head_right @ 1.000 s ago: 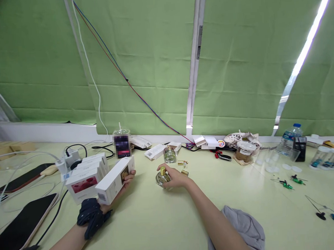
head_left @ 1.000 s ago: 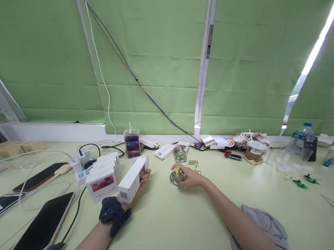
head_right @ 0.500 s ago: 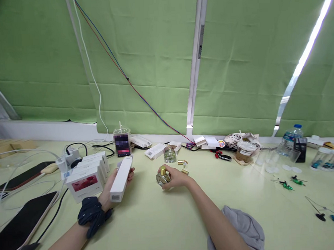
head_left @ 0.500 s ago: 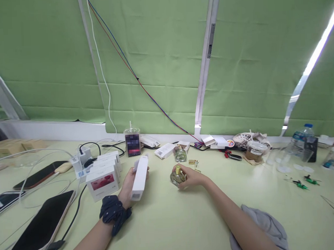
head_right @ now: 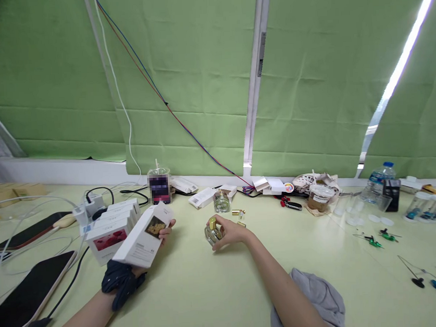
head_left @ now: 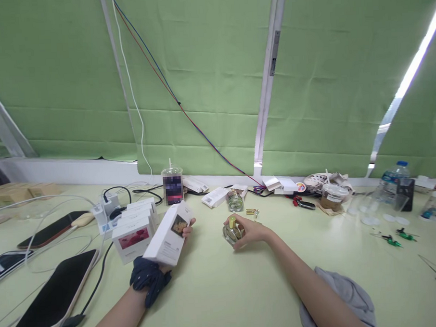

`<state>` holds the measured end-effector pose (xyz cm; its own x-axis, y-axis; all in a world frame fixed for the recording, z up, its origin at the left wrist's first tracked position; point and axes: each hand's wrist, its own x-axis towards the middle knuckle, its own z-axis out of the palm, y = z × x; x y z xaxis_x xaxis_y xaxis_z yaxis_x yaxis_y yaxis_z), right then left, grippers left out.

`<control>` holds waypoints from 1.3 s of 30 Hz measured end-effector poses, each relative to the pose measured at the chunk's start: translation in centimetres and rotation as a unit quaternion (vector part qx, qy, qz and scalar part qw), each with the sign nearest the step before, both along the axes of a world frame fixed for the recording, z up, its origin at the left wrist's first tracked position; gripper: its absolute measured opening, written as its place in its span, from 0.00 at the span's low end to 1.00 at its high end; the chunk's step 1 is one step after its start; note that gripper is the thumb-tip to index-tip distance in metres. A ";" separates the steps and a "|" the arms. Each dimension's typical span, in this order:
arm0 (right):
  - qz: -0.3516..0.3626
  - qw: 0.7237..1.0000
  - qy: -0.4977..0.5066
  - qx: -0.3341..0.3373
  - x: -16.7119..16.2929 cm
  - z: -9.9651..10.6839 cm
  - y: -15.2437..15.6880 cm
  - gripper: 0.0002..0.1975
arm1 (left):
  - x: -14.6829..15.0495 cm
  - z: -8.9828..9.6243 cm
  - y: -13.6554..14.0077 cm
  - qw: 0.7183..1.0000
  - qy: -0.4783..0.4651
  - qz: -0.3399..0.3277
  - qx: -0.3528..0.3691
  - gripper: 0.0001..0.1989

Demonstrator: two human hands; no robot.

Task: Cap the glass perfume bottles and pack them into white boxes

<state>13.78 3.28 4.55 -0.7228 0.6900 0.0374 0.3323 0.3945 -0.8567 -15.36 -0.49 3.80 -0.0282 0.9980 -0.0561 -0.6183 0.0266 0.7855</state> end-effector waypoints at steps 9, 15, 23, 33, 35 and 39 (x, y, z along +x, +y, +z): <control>0.019 0.993 0.061 -0.101 0.5 -1.0 0.7 0.33 | 0.0 1.7 -2.3 0.973 -0.188 -0.131 -0.003 0.07; -0.044 0.999 0.020 -0.019 0.3 -1.5 1.1 0.32 | 0.1 1.7 -2.1 0.975 -0.172 -0.139 -0.023 0.08; -0.046 0.998 0.031 0.002 0.0 -1.3 0.8 0.26 | 0.5 2.2 -2.4 0.982 -0.139 -0.124 -0.022 0.08; -0.031 0.998 0.050 -0.020 -0.1 -1.1 0.8 0.24 | 1.0 2.6 -2.8 0.991 -0.076 -0.107 -0.008 0.12; -0.023 0.999 0.045 -0.007 -0.2 -0.6 0.4 0.23 | 0.9 2.5 -2.8 0.991 -0.075 -0.111 -0.013 0.12; -0.021 0.998 0.036 0.046 -0.7 0.3 -0.6 0.19 | 0.9 2.6 -2.9 0.987 -0.113 -0.111 -0.020 0.10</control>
